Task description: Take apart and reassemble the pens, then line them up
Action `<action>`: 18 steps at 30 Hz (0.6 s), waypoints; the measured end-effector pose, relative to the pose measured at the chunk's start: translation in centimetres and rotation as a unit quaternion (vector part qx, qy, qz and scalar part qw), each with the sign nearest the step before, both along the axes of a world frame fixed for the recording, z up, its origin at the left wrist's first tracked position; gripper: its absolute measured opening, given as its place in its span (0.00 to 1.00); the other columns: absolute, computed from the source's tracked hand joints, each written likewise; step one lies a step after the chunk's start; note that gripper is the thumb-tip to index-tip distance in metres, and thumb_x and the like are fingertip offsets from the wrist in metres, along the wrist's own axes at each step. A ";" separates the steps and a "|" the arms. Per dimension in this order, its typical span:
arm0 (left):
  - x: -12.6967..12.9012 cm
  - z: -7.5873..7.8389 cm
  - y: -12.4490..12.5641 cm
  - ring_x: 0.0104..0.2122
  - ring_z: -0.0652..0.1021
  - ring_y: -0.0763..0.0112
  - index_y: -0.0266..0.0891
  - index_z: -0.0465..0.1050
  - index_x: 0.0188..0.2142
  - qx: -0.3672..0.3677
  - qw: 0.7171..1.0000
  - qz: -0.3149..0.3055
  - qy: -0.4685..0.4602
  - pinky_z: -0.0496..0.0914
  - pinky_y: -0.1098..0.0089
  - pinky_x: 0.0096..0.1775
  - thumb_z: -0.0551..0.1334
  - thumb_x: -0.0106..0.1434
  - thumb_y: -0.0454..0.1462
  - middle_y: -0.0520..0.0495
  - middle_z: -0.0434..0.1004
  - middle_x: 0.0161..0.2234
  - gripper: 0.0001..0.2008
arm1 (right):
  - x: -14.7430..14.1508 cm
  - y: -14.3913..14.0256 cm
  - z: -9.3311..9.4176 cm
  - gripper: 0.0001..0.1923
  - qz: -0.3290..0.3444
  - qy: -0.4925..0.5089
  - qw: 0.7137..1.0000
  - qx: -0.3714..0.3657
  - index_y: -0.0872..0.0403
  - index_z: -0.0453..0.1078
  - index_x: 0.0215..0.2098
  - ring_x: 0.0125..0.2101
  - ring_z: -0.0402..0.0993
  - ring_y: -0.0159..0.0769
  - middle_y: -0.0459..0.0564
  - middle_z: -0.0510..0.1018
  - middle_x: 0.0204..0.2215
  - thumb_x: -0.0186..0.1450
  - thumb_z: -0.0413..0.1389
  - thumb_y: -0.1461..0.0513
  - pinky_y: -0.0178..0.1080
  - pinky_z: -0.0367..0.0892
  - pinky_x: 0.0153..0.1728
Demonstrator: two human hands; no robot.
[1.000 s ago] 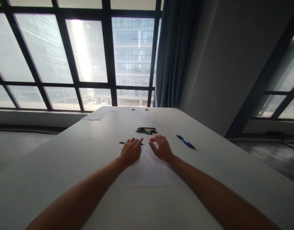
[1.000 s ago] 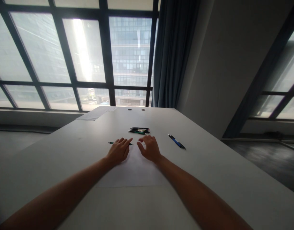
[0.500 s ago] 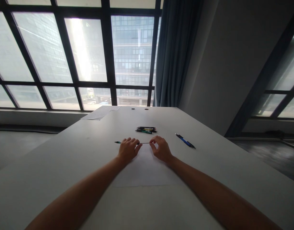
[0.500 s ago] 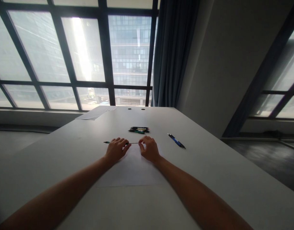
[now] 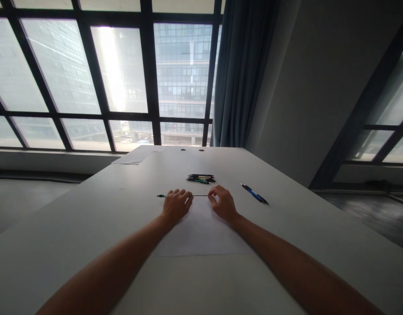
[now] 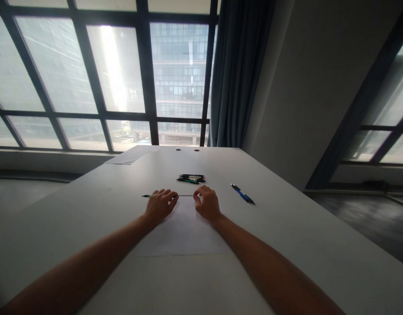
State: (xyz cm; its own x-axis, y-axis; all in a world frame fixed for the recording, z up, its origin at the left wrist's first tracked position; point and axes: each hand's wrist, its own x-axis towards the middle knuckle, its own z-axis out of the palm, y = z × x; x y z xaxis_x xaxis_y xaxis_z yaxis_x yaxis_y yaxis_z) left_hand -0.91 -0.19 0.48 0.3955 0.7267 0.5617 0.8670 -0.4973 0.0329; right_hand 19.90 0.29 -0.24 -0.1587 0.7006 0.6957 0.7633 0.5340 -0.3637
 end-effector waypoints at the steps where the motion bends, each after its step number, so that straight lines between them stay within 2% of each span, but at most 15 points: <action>1: 0.0 0.0 0.0 0.35 0.75 0.65 0.42 0.75 0.39 -0.005 1.000 0.009 -0.004 0.62 0.65 0.38 0.50 0.69 0.42 0.46 0.78 0.35 0.15 | 0.1 0.1 0.0 0.04 -0.010 0.001 1.000 0.000 0.53 0.67 0.28 0.32 0.68 0.35 0.47 0.74 0.31 0.59 0.53 0.68 0.38 0.58 0.38; 6: -0.3 -0.1 0.3 0.36 0.76 0.64 0.43 0.74 0.39 -0.033 0.997 0.066 -0.029 0.63 0.65 0.39 0.49 0.69 0.42 0.47 0.79 0.36 0.16 | 0.4 0.2 0.2 0.03 -0.070 -0.014 0.997 0.010 0.54 0.67 0.28 0.37 0.68 0.38 0.49 0.75 0.32 0.58 0.52 0.66 0.40 0.56 0.40; 10: -0.5 -0.1 0.7 0.37 0.76 0.63 0.41 0.74 0.39 -0.055 0.991 0.108 -0.054 0.64 0.63 0.40 0.49 0.68 0.41 0.46 0.79 0.38 0.15 | 0.5 0.1 0.4 0.02 -0.108 -0.027 0.994 0.007 0.54 0.66 0.27 0.37 0.67 0.38 0.49 0.75 0.33 0.57 0.52 0.66 0.39 0.55 0.40; 14: -0.5 -0.2 0.7 0.40 0.75 0.62 0.40 0.74 0.42 -0.044 0.993 0.087 -0.060 0.64 0.61 0.42 0.50 0.67 0.40 0.44 0.78 0.40 0.15 | 0.3 0.1 0.3 0.03 -0.098 -0.070 0.993 -0.013 0.55 0.68 0.26 0.38 0.67 0.38 0.50 0.75 0.35 0.57 0.54 0.65 0.40 0.54 0.40; 18: -0.4 -0.2 0.5 0.42 0.73 0.60 0.38 0.73 0.48 -0.021 0.998 0.045 -0.039 0.64 0.60 0.44 0.51 0.64 0.35 0.42 0.77 0.42 0.17 | 0.1 0.1 0.0 0.03 -0.091 -0.103 0.990 -0.044 0.55 0.69 0.25 0.38 0.66 0.40 0.52 0.75 0.35 0.56 0.56 0.66 0.41 0.54 0.40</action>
State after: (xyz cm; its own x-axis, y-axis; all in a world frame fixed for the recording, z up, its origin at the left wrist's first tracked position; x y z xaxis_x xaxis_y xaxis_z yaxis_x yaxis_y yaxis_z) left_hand -1.32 0.31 0.24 0.2840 0.7813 0.5558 0.9019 -0.4144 0.1216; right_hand 19.97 0.42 -0.22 -0.1562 0.7864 0.5976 0.9064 0.3545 -0.2296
